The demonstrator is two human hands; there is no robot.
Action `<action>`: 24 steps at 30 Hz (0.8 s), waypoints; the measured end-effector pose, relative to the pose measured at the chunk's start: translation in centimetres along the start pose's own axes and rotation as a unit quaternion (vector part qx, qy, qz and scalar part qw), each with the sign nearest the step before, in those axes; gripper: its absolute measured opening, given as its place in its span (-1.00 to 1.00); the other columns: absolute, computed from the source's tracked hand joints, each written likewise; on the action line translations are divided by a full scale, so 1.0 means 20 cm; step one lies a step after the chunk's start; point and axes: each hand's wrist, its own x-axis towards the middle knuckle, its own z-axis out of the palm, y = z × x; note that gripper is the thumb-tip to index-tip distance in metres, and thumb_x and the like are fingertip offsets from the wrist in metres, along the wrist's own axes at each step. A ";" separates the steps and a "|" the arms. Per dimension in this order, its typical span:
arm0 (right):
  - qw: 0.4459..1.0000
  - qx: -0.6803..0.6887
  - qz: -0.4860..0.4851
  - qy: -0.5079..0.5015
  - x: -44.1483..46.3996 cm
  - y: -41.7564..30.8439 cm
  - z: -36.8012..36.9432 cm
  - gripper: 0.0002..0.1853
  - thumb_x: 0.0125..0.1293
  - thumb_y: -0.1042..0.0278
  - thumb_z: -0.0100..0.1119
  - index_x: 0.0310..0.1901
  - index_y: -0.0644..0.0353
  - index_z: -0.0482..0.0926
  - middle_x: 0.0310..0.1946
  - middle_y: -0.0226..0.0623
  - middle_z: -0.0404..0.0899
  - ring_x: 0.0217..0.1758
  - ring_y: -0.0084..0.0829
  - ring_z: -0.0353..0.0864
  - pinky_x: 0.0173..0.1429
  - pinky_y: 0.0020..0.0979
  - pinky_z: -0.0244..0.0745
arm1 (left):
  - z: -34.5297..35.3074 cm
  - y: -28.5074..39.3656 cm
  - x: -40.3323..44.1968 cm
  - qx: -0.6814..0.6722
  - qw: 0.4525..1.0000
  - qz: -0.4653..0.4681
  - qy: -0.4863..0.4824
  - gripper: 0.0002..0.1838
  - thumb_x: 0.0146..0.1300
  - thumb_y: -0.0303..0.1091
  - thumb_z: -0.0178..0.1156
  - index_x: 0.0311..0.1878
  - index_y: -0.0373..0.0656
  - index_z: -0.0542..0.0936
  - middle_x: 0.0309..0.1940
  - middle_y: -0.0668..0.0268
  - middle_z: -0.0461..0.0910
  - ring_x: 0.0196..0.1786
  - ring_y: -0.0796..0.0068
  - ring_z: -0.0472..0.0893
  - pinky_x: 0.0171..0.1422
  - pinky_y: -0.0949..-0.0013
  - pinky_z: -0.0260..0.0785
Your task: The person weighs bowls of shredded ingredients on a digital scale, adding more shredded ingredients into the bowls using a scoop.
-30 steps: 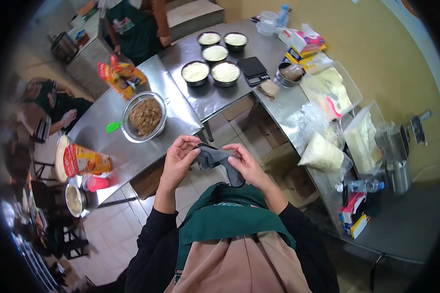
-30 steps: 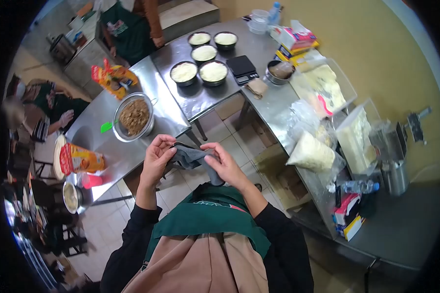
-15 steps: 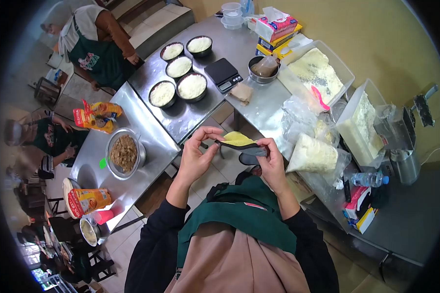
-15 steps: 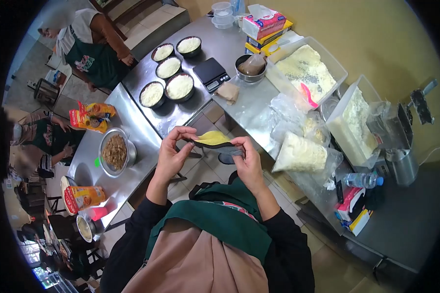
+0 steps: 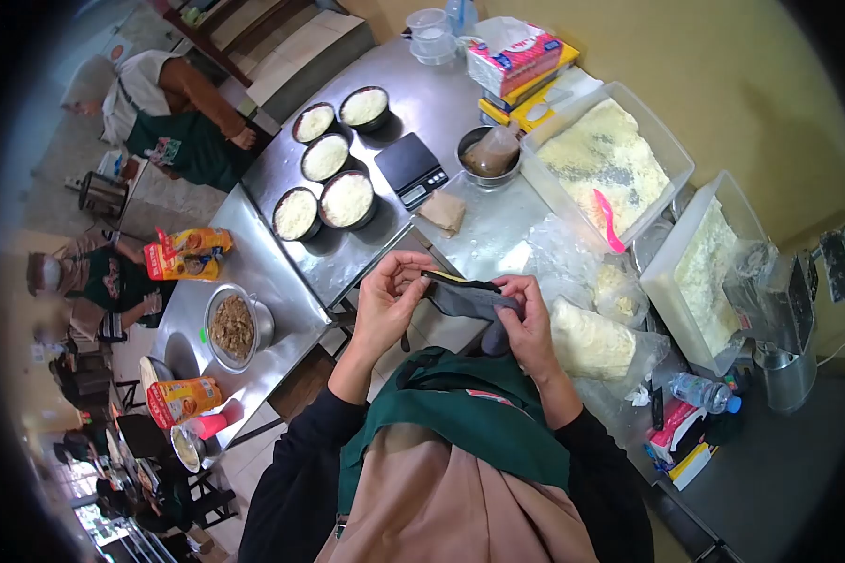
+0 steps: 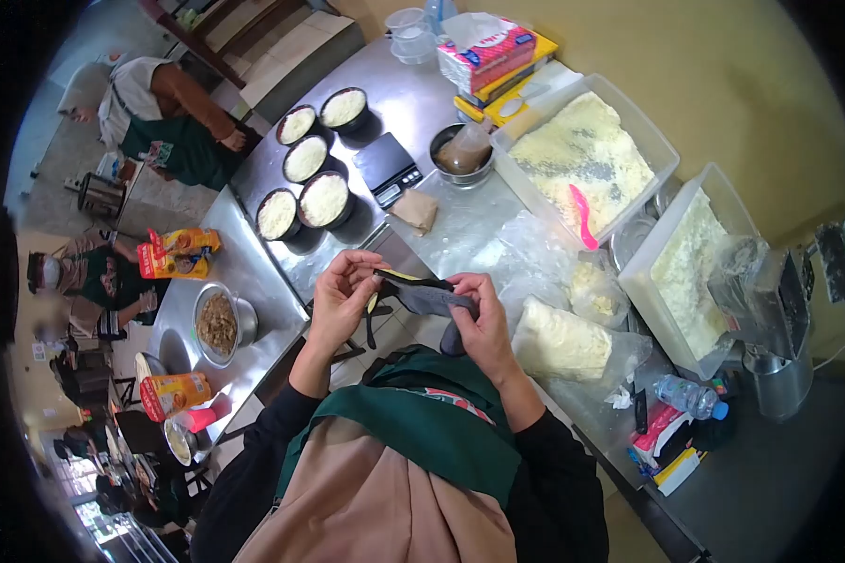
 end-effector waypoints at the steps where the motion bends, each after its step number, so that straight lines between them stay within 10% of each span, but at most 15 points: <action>1: 1.000 0.019 0.005 -0.005 0.00 0.00 -0.02 -0.76 0.18 0.66 0.04 -0.14 0.21 0.34 -0.05 -0.28 0.43 -0.10 -0.54 0.43 0.00 -0.53 0.35 | 0.03 0.00 0.02 0.007 1.000 -0.001 -0.004 -0.76 0.23 -0.64 0.06 -0.02 -0.29 0.46 -0.17 0.35 0.58 -0.18 0.69 0.55 -0.08 0.61 0.40; 13: 0.995 -0.012 0.030 0.097 -0.01 0.01 -0.11 -0.77 0.22 0.55 0.10 -0.08 0.24 0.39 -0.24 -0.30 0.46 -0.14 -0.50 0.47 -0.04 -0.48 0.38 | 0.23 -0.17 0.31 0.018 0.995 0.033 -0.089 -0.85 0.27 -0.61 0.07 -0.10 -0.34 0.51 -0.10 0.28 0.57 0.00 0.59 0.54 0.05 0.51 0.39; 17: 0.989 -0.096 0.026 0.110 0.09 0.16 -0.12 -0.76 0.20 0.50 0.14 -0.09 0.23 0.42 -0.13 -0.18 0.45 -0.10 -0.34 0.51 -0.01 -0.42 0.42 | 0.19 -0.30 0.39 0.168 0.977 0.024 -0.132 -0.75 0.22 -0.55 0.11 -0.01 -0.25 0.52 0.00 0.18 0.55 0.03 0.43 0.57 -0.03 0.47 0.43; 19: 0.932 -0.347 -0.086 0.068 0.16 0.19 -0.10 -0.71 0.17 0.49 0.16 -0.04 0.18 0.44 0.03 -0.11 0.39 -0.06 -0.23 0.52 0.02 -0.37 0.45 | 0.14 -0.28 0.41 0.380 0.905 0.082 -0.172 -0.70 0.20 -0.57 0.10 0.02 -0.31 0.48 0.14 0.11 0.45 0.06 0.42 0.52 -0.05 0.40 0.44; 24: 0.963 -0.258 0.072 0.000 0.22 0.31 -0.02 -0.68 0.16 0.46 0.18 -0.01 0.10 0.48 0.04 -0.12 0.38 -0.09 -0.25 0.56 -0.01 -0.29 0.49 | -0.14 -0.34 0.50 0.239 0.954 -0.114 -0.142 -0.78 0.38 -0.35 -0.01 -0.14 -0.26 0.59 -0.59 0.41 0.53 -0.52 0.63 0.53 -0.43 0.50 0.38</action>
